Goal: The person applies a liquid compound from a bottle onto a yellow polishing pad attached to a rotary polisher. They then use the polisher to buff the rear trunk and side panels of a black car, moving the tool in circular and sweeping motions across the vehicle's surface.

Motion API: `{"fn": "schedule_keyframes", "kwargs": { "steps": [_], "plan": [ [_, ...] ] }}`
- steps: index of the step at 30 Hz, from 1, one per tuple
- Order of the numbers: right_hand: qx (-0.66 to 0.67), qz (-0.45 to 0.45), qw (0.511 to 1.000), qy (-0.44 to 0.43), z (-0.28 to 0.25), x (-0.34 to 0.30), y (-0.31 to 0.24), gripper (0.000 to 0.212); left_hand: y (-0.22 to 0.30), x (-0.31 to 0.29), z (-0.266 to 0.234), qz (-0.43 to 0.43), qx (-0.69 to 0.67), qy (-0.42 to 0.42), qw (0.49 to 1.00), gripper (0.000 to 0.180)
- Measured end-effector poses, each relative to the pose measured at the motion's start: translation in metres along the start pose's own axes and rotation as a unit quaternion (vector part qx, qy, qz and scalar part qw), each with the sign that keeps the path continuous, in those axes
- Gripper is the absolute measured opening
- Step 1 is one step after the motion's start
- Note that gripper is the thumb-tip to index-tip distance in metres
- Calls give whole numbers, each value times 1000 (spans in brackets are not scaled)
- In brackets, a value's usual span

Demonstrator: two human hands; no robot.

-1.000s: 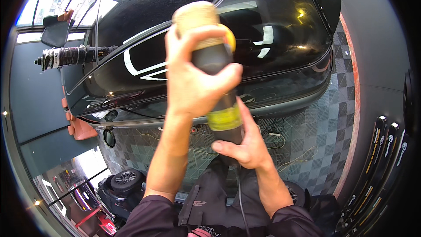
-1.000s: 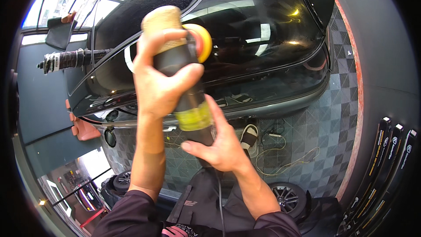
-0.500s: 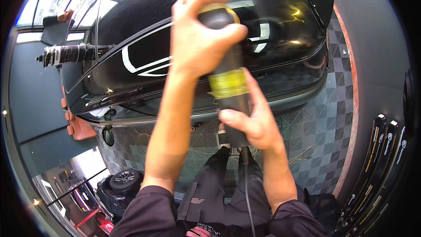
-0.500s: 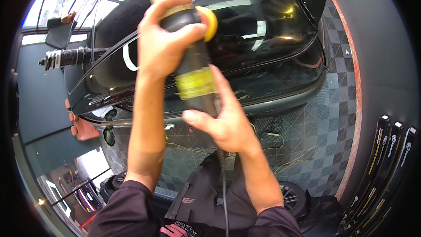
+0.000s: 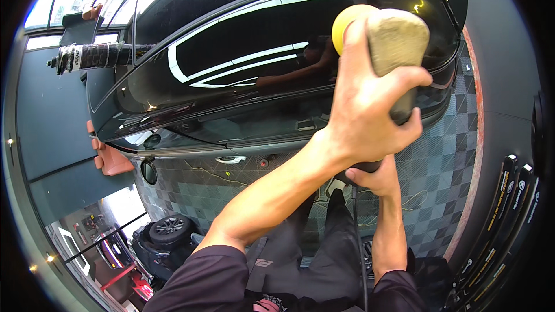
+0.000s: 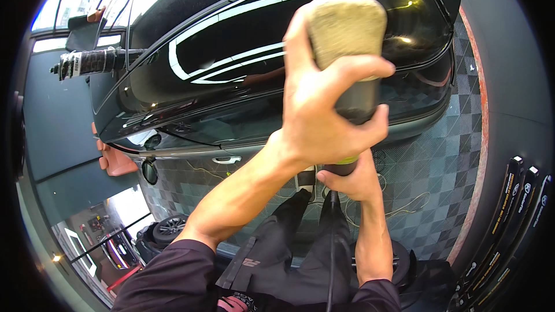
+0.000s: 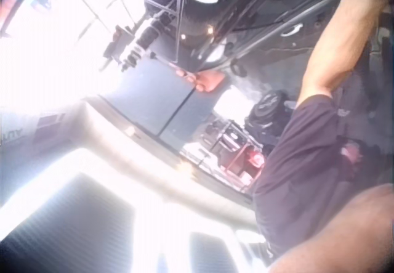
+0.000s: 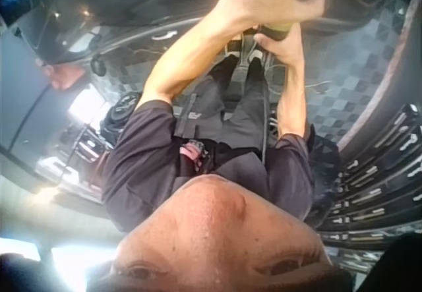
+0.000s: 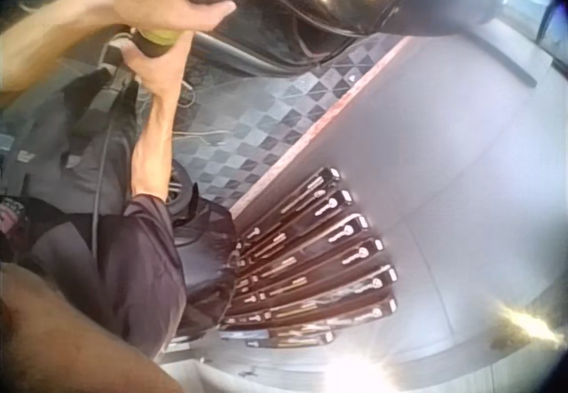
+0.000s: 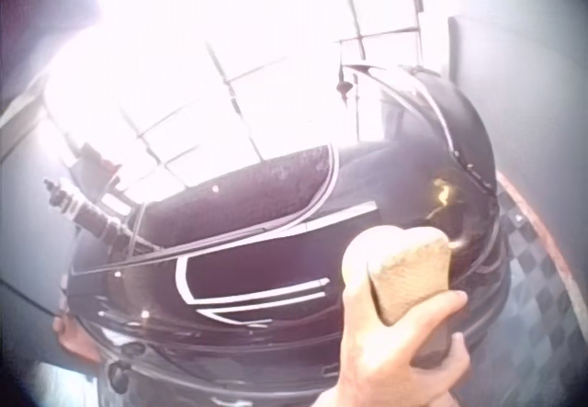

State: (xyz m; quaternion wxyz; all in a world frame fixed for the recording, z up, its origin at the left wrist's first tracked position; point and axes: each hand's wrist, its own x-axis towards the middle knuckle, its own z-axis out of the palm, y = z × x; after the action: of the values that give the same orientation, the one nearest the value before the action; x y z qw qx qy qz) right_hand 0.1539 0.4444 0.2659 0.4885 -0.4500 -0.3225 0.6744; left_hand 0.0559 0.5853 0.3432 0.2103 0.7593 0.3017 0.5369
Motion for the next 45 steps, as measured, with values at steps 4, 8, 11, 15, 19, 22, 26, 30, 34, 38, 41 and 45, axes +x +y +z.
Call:
{"fn": "schedule_keyframes", "kwargs": {
  "steps": [4,8,11,15,19,22,26,30,34,38,41,45],
  "plan": [
    [-55,13,997,-47,30,10,16,64,-5,-33,-52,14,54,6,998,49],
    [-190,-24,979,-68,53,16,63,97,-9,-70,-114,6,141,-39,989,59],
    [-183,-52,975,-112,67,26,66,95,-16,-100,-145,-5,164,-65,984,74],
    [-278,-118,948,-100,52,30,63,91,-8,-108,-136,-45,152,21,987,62],
    [-408,-115,901,-97,-7,27,36,76,1,-100,-77,-50,75,108,990,58],
    [-457,-116,880,-59,-7,27,4,63,12,-102,-30,-82,-10,193,978,67],
    [-492,-11,866,-85,-29,38,-30,56,19,-109,-14,-119,-50,249,960,69],
    [-438,10,887,-147,-46,49,-28,58,13,-120,-29,-123,-26,290,949,63],
    [-491,-2,853,-175,-30,61,-20,85,1,-137,-52,-136,-11,332,933,62],
    [-520,-59,832,-182,-4,71,-14,80,-7,-153,-83,-192,57,304,931,96],
    [-559,-69,799,-210,32,87,-23,75,-15,-162,-96,-189,103,300,929,114],
    [-571,-99,790,-198,27,85,-33,73,-17,-157,-101,-190,94,312,926,122]
  ]
}}
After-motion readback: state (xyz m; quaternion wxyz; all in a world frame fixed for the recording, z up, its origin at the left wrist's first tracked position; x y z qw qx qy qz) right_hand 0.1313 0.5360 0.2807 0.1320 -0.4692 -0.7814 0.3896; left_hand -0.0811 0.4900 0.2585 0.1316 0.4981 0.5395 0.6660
